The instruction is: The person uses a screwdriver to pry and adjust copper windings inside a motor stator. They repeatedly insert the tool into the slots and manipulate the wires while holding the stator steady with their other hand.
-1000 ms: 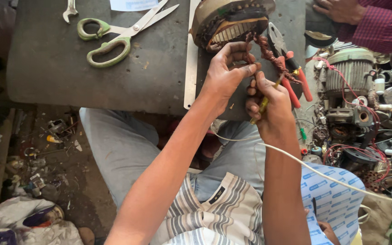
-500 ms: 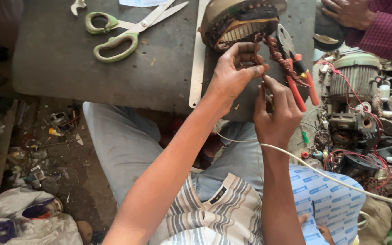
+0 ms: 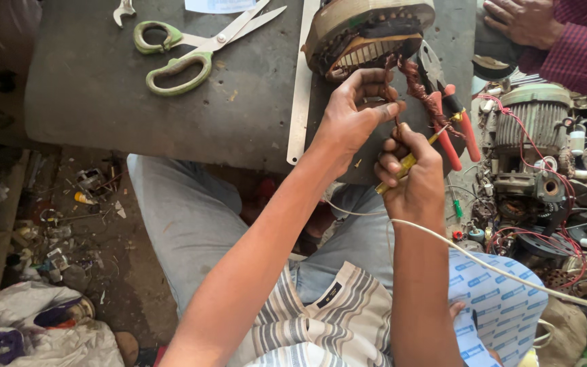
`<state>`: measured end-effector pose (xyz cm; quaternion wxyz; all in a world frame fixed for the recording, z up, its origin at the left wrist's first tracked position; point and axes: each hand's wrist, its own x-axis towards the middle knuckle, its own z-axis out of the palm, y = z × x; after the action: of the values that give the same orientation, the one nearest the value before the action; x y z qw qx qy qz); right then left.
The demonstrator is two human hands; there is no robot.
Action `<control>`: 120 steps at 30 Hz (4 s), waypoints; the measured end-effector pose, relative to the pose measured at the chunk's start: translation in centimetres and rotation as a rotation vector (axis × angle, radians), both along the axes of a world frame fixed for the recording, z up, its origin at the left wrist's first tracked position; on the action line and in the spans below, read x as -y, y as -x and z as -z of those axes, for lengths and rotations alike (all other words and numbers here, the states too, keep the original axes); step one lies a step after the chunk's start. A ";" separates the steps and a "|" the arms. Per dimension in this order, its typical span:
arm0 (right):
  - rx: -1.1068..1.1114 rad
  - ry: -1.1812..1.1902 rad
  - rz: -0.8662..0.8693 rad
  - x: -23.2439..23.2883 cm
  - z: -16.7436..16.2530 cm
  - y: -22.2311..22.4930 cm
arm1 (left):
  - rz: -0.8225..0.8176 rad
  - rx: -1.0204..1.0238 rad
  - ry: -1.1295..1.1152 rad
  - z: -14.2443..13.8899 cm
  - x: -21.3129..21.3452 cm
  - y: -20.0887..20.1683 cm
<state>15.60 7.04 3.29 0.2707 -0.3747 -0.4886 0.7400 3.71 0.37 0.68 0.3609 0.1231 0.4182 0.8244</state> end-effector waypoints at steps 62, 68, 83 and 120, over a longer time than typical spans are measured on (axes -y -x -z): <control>0.231 -1.240 -0.169 2.6 -1.9 4.1 | -0.320 -1.404 0.319 -3.3 7.3 6.8; 0.259 -1.352 0.010 2.7 -0.5 4.0 | -0.297 -1.350 0.318 -1.7 7.2 6.7; 0.232 -1.364 -0.025 2.7 0.7 3.5 | -0.297 -1.346 0.324 -0.6 7.0 6.8; 0.262 -1.336 -0.018 4.0 0.6 4.9 | -0.280 -1.298 0.326 -2.8 7.9 6.1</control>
<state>10.65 3.01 2.69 0.3763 -0.2094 -0.8726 0.2303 -2.37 -7.50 3.47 -0.0592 0.4812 0.6808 0.5490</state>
